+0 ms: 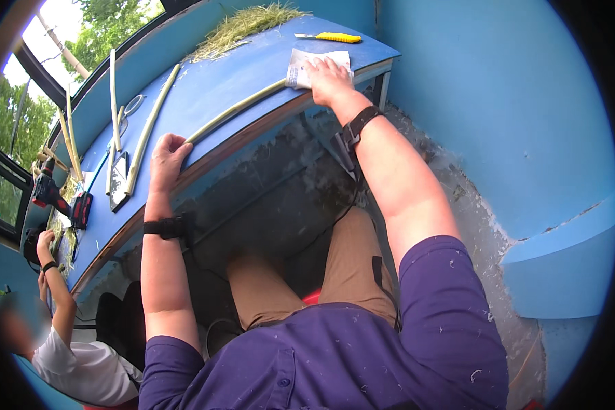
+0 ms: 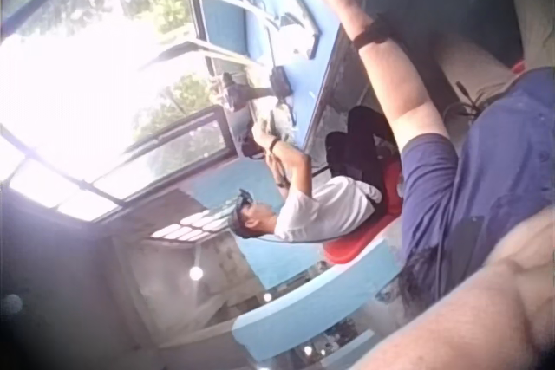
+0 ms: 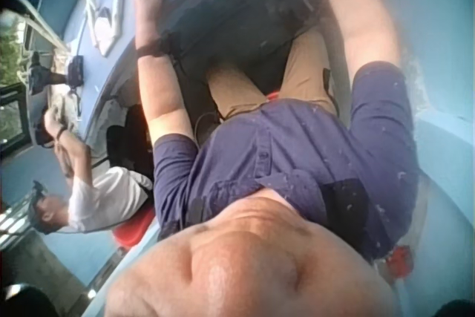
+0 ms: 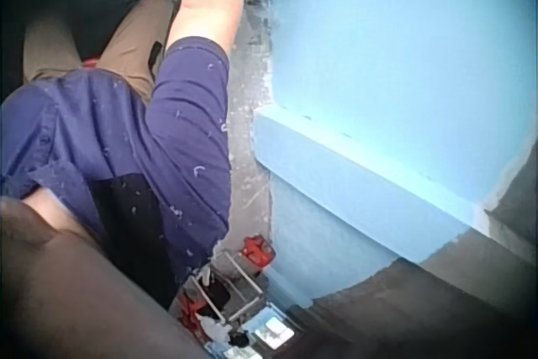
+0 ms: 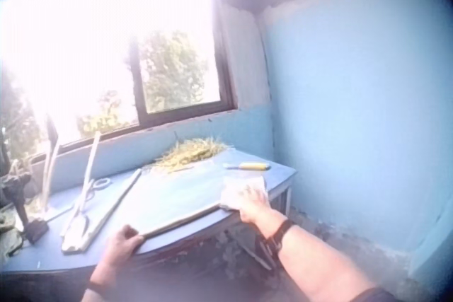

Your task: The recorder is sanding or polishing a long bamboo pole using a small piece of sandpaper or white abrasive cloth at a blue work table.

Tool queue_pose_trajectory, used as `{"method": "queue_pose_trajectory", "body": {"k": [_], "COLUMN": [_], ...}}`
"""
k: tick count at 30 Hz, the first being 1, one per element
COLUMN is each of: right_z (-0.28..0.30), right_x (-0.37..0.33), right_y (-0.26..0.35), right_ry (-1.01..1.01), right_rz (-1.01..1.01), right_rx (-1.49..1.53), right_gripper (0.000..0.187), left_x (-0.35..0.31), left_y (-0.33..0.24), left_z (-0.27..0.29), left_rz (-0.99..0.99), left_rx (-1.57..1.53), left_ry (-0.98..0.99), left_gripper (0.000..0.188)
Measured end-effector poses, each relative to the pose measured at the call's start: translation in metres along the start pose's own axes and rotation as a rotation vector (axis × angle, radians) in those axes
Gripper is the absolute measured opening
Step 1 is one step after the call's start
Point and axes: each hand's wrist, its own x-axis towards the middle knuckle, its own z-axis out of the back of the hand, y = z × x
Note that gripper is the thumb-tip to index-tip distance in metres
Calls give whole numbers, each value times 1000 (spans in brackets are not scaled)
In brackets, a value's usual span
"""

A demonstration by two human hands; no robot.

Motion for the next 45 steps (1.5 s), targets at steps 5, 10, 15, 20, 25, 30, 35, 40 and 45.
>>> {"method": "queue_pose_trajectory", "body": {"k": [5,10,15,20,25,30,35,40,45], "right_z": [13,1,5,-4,-26,-20,12,-19,-5], "right_x": [-29,-56,-61,-30,16,46,21,28,10], "right_y": [71,171,199,105,-8,-63,-33,-28,54], "right_ry": [49,-44,-134,-157,-57,66,-113,-130,-243], "right_rz": [85,321,475,374,157,98,107,99,524], "right_rx": [-19,165,244,183,121,193,488,1232,970], "right_gripper": [76,68,60,62,52,61,29,21,21], "left_x": [-3,1,0,-5,-6,6,9,8,10], "left_y": [1,3,8,-10,-7,5,15,29,32], "left_z": [1,-1,-1,4,5,-6,-2,-3,1], "left_rz": [8,-33,-23,-22,-31,-32,17,2,-89], "left_rx": [21,32,-17,-19,-27,-10,-91,-39,-9], "left_ry": [-22,-20,-23,9,21,27,70,79,73], "left_gripper": [17,17,15,12,12,17,18,22,26]}}
